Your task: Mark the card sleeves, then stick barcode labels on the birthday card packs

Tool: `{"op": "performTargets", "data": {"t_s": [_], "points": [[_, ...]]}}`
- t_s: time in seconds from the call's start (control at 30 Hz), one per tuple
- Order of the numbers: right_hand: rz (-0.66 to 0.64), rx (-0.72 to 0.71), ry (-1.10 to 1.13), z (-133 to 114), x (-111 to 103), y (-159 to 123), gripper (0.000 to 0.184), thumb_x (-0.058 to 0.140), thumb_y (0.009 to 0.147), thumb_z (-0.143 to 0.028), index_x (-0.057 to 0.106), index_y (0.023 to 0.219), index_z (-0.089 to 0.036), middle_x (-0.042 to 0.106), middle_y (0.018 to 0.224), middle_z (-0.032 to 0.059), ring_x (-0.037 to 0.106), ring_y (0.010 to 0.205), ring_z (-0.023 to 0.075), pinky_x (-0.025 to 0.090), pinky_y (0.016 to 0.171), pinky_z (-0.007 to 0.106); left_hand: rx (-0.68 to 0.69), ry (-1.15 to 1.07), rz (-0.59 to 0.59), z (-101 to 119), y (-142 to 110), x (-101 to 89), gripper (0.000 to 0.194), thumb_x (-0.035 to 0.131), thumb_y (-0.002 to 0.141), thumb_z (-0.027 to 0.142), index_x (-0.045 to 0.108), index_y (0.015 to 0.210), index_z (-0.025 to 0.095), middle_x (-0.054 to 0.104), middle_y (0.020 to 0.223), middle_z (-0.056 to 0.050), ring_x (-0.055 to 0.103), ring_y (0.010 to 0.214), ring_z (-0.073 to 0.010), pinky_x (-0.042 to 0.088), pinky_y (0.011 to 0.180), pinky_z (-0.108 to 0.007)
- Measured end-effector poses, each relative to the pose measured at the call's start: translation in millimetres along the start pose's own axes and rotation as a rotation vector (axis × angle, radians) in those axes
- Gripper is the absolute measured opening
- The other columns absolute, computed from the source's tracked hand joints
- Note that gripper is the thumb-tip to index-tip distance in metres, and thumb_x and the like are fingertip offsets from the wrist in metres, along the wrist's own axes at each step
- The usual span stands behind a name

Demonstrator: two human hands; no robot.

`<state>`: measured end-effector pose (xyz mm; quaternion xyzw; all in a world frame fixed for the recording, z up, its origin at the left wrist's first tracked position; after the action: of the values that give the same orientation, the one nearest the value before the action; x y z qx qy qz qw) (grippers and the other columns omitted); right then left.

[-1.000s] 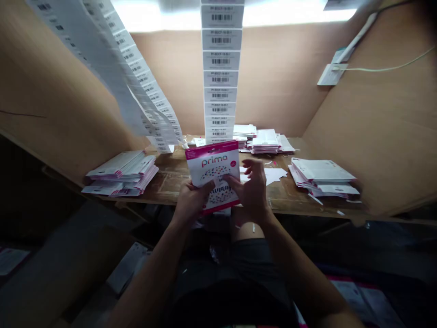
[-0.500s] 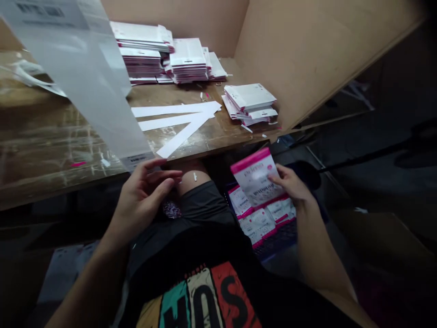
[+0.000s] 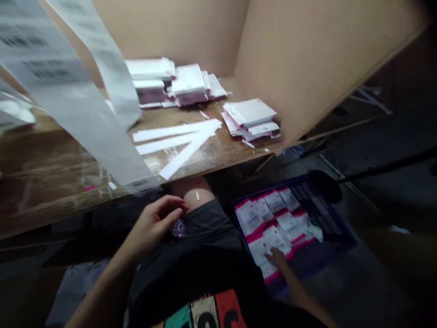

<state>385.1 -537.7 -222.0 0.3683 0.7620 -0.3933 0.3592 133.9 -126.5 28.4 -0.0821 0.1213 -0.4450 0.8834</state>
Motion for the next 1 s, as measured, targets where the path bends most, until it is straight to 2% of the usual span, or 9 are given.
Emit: {"op": "performTargets", "data": {"t_s": [0.07, 0.13, 0.2, 0.3, 0.4, 0.53, 0.63, 0.8, 1.0], "points": [[0.076, -0.001, 0.009, -13.6, -2.7, 31.7, 0.026, 0.065, 0.070, -0.048, 0.060, 0.055, -0.028, 0.066, 0.057, 0.0101, 0.074, 0.066, 0.0420, 0.058, 0.065, 0.054, 0.002, 0.017, -0.044, 0.3, 1.7, -1.6, 0.041, 0.077, 0.085, 0.057, 0.074, 0.105, 0.020, 0.080, 0.103, -0.009, 0.074, 0.097, -0.0277, 0.059, 0.087, -0.036], [0.223, -0.013, 0.046, -44.0, -23.9, 74.5, 0.032, 0.052, 0.083, -0.051, 0.067, 0.068, -0.027, 0.073, 0.070, 0.0146, 0.074, 0.073, 0.0416, 0.057, 0.072, 0.055, -0.006, 0.024, -0.074, 2.5, 4.6, -2.2, 0.040, 0.075, 0.087, 0.056, 0.073, 0.106, 0.021, 0.079, 0.103, -0.009, 0.074, 0.099, -0.0276, 0.058, 0.088, -0.036], [0.484, -0.087, 0.108, -94.3, -66.3, 115.2, 0.041, 0.044, 0.093, -0.053, 0.072, 0.083, -0.024, 0.076, 0.083, 0.0178, 0.074, 0.081, 0.0392, 0.056, 0.080, 0.054, -0.005, 0.026, -0.081, 8.2, 8.4, -0.4, 0.039, 0.073, 0.088, 0.055, 0.072, 0.107, 0.021, 0.079, 0.105, -0.008, 0.073, 0.101, -0.0276, 0.057, 0.090, -0.037], [0.853, -0.470, 0.215, -198.1, -146.6, 156.9, 0.036, 0.053, 0.097, -0.050, 0.072, 0.094, -0.019, 0.076, 0.094, 0.0163, 0.071, 0.088, 0.0318, 0.054, 0.087, 0.045, 0.026, 0.034, -0.085, 22.9, 14.6, 7.9, 0.036, 0.072, 0.089, 0.053, 0.072, 0.106, 0.022, 0.078, 0.107, -0.008, 0.072, 0.103, -0.0280, 0.056, 0.092, -0.037], [0.821, -0.844, 0.041, -304.4, -201.9, 182.8, 0.029, 0.056, 0.098, -0.040, 0.070, 0.107, -0.016, 0.074, 0.104, 0.0145, 0.065, 0.102, 0.0287, 0.049, 0.097, 0.041, 0.073, 0.085, -0.136, 38.1, 18.2, 18.8, 0.032, 0.069, 0.093, 0.050, 0.071, 0.106, 0.021, 0.077, 0.109, -0.009, 0.071, 0.105, -0.0273, 0.054, 0.094, -0.037], [0.663, -0.980, -0.402, -393.5, -214.0, 203.2, 0.052, 0.063, 0.089, -0.024, 0.058, 0.138, -0.010, 0.058, 0.143, 0.0215, 0.051, 0.127, 0.0351, 0.040, 0.102, 0.043, 0.122, 0.144, -0.208, 44.8, 14.0, 23.7, 0.029, 0.065, 0.096, 0.047, 0.071, 0.109, 0.021, 0.076, 0.109, -0.008, 0.070, 0.105, -0.0265, 0.053, 0.095, -0.036], [0.570, -0.944, -0.594, -415.6, -202.3, 211.0, 0.049, 0.059, 0.090, -0.017, 0.057, 0.138, -0.011, 0.062, 0.135, 0.0215, 0.054, 0.118, 0.0343, 0.039, 0.094, 0.041, 0.126, 0.154, -0.206, 40.8, 6.1, 18.4, 0.029, 0.065, 0.096, 0.046, 0.072, 0.111, 0.022, 0.076, 0.111, -0.008, 0.070, 0.107, -0.0270, 0.053, 0.096, -0.037], [0.535, -0.919, -0.732, -414.8, -195.1, 216.3, 0.034, 0.046, 0.099, -0.014, 0.065, 0.126, -0.006, 0.070, 0.117, 0.0232, 0.059, 0.106, 0.0324, 0.039, 0.088, 0.041, 0.115, 0.139, -0.165, 35.1, -3.5, 4.4, 0.027, 0.067, 0.094, 0.043, 0.073, 0.110, 0.021, 0.078, 0.109, -0.009, 0.071, 0.104, -0.0270, 0.055, 0.093, -0.036], [0.710, -1.084, -0.511, -410.8, -237.0, 189.4, 0.044, 0.043, 0.100, -0.014, 0.061, 0.139, -0.002, 0.067, 0.136, 0.0250, 0.060, 0.124, 0.0344, 0.042, 0.102, 0.045, 0.195, 0.138, -0.084, 37.1, 20.4, -14.2, 0.027, 0.068, 0.094, 0.043, 0.072, 0.108, 0.021, 0.078, 0.107, -0.010, 0.072, 0.102, -0.0273, 0.057, 0.095, -0.041]]}}
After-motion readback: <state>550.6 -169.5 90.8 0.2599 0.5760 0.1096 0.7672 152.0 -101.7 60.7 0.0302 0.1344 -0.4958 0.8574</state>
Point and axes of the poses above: each hand's wrist, its own y-axis towards the middle knuckle, its own x-axis out of the palm, z = x × y, the point moved 2 cm from there along y, towards the middle knuckle
